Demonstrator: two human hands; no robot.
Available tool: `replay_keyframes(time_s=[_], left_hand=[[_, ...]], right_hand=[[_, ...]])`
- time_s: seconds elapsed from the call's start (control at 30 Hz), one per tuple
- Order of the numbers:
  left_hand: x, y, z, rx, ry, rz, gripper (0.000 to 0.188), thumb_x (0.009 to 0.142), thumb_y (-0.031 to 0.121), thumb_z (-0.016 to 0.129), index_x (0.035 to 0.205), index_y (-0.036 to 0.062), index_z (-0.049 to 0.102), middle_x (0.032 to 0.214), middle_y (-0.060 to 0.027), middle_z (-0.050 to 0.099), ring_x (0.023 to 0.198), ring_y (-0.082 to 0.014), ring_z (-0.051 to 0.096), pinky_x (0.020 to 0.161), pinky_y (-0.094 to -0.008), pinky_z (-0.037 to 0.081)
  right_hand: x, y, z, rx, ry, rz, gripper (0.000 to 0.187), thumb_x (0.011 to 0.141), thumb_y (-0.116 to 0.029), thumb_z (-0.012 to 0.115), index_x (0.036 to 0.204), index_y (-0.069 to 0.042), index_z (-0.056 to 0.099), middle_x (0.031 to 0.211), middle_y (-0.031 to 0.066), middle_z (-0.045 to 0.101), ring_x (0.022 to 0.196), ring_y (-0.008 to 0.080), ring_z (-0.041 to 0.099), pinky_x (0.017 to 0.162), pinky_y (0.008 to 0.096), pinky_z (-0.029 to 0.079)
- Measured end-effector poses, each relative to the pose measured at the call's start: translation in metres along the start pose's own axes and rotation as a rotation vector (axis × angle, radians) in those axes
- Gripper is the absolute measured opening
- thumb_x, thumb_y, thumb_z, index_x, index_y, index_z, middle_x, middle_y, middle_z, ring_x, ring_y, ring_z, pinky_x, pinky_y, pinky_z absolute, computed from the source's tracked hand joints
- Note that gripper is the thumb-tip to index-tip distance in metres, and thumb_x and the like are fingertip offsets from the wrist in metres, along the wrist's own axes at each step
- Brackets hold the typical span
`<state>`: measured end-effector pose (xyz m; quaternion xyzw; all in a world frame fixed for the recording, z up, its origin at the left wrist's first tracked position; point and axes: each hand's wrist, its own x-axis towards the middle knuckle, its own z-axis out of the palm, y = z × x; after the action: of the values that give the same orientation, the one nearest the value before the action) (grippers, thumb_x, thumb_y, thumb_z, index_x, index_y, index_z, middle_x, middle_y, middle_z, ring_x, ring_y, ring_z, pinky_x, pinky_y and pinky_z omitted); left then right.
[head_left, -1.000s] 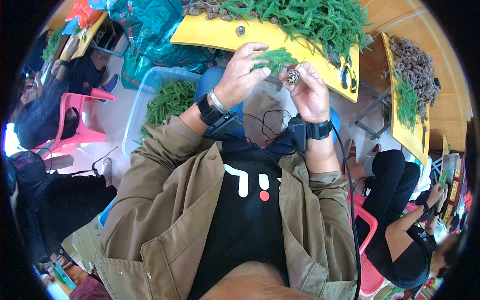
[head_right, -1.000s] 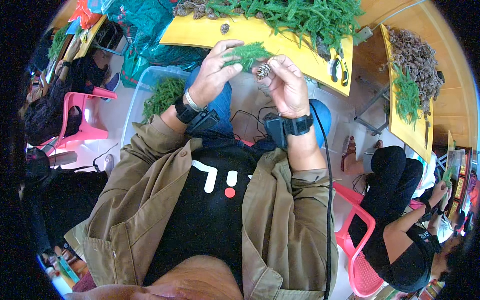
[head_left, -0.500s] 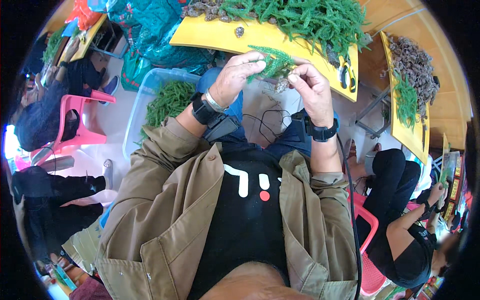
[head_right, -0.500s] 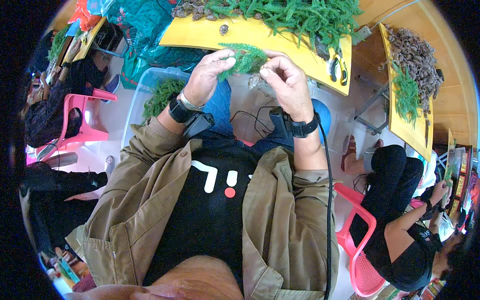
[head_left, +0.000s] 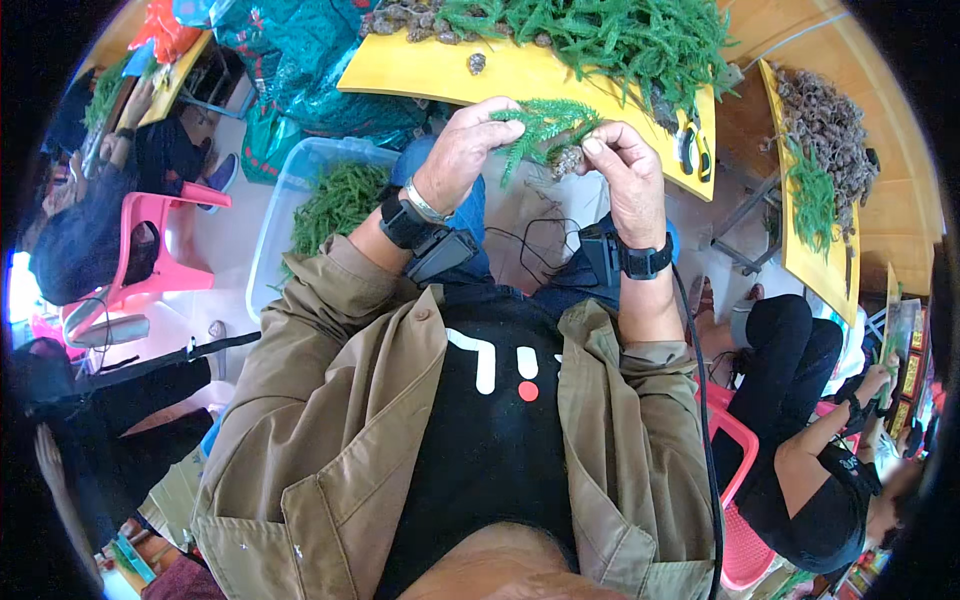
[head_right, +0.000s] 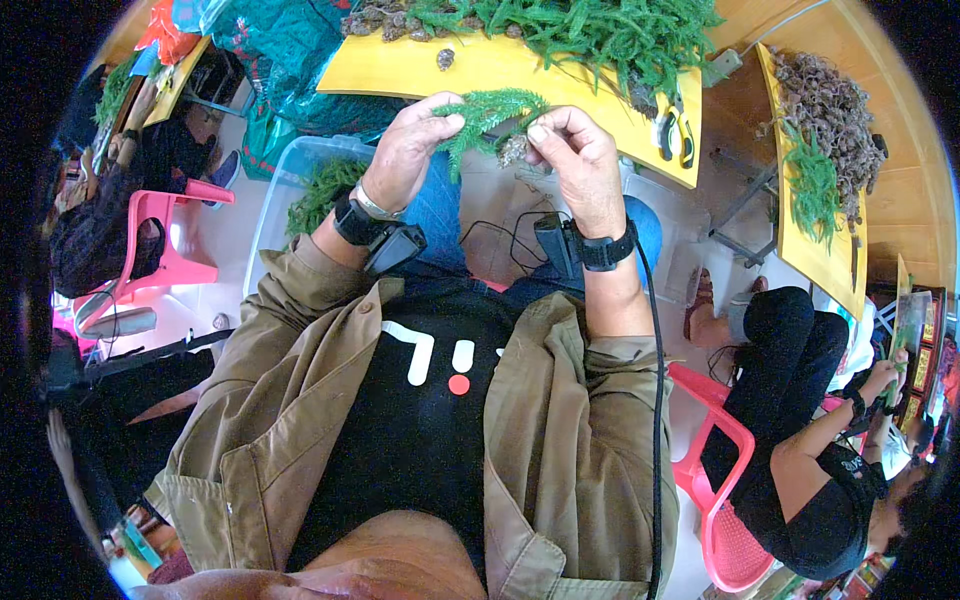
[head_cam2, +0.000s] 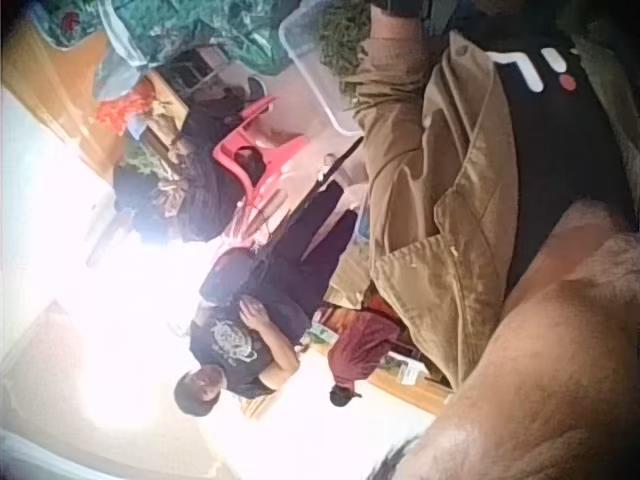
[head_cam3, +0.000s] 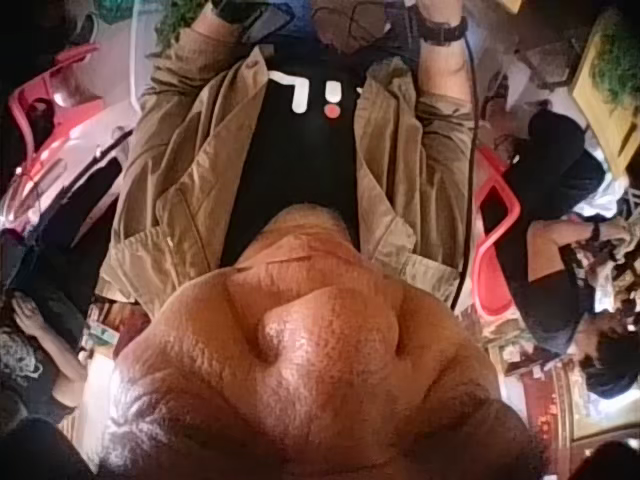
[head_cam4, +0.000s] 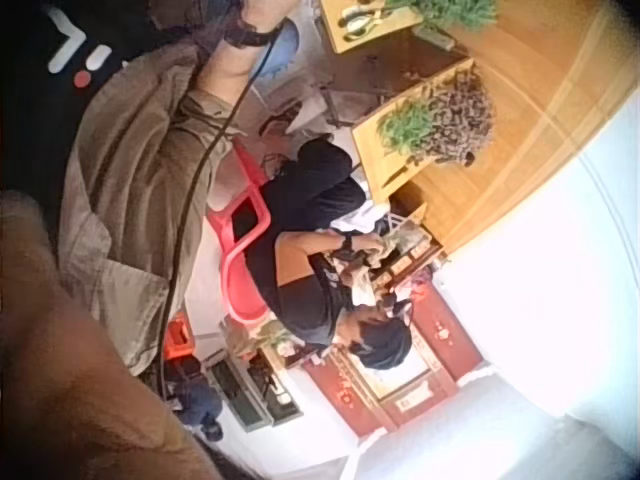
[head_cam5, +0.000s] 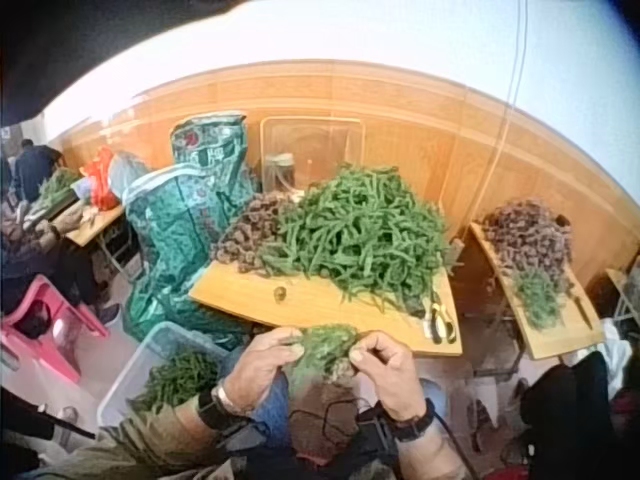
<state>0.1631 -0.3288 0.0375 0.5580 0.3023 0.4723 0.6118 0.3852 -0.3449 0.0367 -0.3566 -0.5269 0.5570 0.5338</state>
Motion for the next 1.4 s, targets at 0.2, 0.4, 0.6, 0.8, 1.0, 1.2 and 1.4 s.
replay_keyframes(time_s=[0.2, 0.4, 0.6, 0.8, 1.0, 1.2, 1.4], left_hand=[[0.000, -0.007, -0.003, -0.015, 0.036, 0.026, 0.031, 0.092, 0.011, 0.054, 0.118, -0.0058, 0.055, 0.105, -0.0078, 0.061, 0.097, -0.0141, 0.057, 0.090, -0.0286, 0.043], [0.003, -0.011, -0.006, -0.204, 0.042, -0.046, 0.030, 0.093, 0.013, 0.051, 0.116, -0.0055, 0.056, 0.109, -0.0120, 0.062, 0.101, -0.0190, 0.058, 0.091, -0.0314, 0.043], [0.004, -0.003, -0.003, -0.449, -0.055, -0.129, 0.029, 0.094, 0.016, 0.047, 0.112, -0.0055, 0.056, 0.115, -0.0161, 0.061, 0.108, -0.0233, 0.058, 0.092, -0.0344, 0.044], [-0.001, 0.000, 0.006, -0.403, -0.046, -0.078, 0.029, 0.092, 0.014, 0.049, 0.114, -0.0045, 0.053, 0.112, -0.0155, 0.062, 0.107, -0.0218, 0.058, 0.091, -0.0331, 0.044], [0.001, 0.001, 0.003, -0.165, 0.022, -0.011, 0.024, 0.087, 0.011, 0.053, 0.107, -0.0028, 0.054, 0.103, -0.0095, 0.062, 0.098, -0.0156, 0.058, 0.087, -0.0266, 0.042], [0.005, -0.002, 0.001, 0.088, 0.063, 0.041, 0.015, 0.082, 0.009, 0.055, 0.094, -0.0010, 0.057, 0.083, -0.0014, 0.058, 0.078, -0.0101, 0.053, 0.070, -0.0256, 0.043], [0.006, 0.002, 0.009, 0.497, -0.051, 0.148, 0.017, 0.080, 0.010, 0.055, 0.093, -0.0005, 0.058, 0.085, -0.0023, 0.054, 0.082, -0.0120, 0.050, 0.076, -0.0241, 0.039]], right_hand=[[0.000, 0.000, 0.004, -0.051, -0.053, 0.009, 0.007, 0.090, -0.010, 0.062, 0.091, -0.003, 0.060, 0.081, 0.0021, 0.062, 0.072, 0.0109, 0.058, 0.069, 0.0246, 0.047], [-0.001, 0.001, 0.009, 0.010, -0.072, 0.027, 0.009, 0.090, -0.011, 0.062, 0.091, -0.003, 0.061, 0.077, 0.0013, 0.062, 0.068, 0.0082, 0.057, 0.065, 0.0216, 0.047], [0.002, 0.007, 0.004, 0.200, 0.017, 0.089, 0.008, 0.090, -0.011, 0.062, 0.090, -0.003, 0.061, 0.078, 0.0030, 0.064, 0.068, 0.0102, 0.060, 0.066, 0.0230, 0.048], [0.002, 0.012, 0.013, 0.202, 0.028, 0.101, 0.007, 0.091, -0.010, 0.061, 0.090, -0.003, 0.061, 0.079, 0.0037, 0.064, 0.068, 0.0117, 0.060, 0.067, 0.0244, 0.049], [0.003, 0.019, 0.014, 0.101, -0.005, 0.097, 0.005, 0.091, -0.008, 0.058, 0.089, -0.004, 0.059, 0.091, 0.0065, 0.065, 0.070, 0.0112, 0.059, 0.068, 0.0246, 0.048], [0.005, 0.000, -0.002, -0.174, 0.066, -0.109, 0.005, 0.090, -0.006, 0.059, 0.088, -0.002, 0.059, 0.108, 0.0089, 0.063, 0.072, 0.0081, 0.056, 0.066, 0.0227, 0.046], [-0.001, -0.027, 0.009, -0.447, -0.164, -0.331, 0.008, 0.087, -0.004, 0.062, 0.083, 0.001, 0.058, 0.101, 0.0054, 0.063, 0.069, 0.0054, 0.053, 0.060, 0.0204, 0.042]])
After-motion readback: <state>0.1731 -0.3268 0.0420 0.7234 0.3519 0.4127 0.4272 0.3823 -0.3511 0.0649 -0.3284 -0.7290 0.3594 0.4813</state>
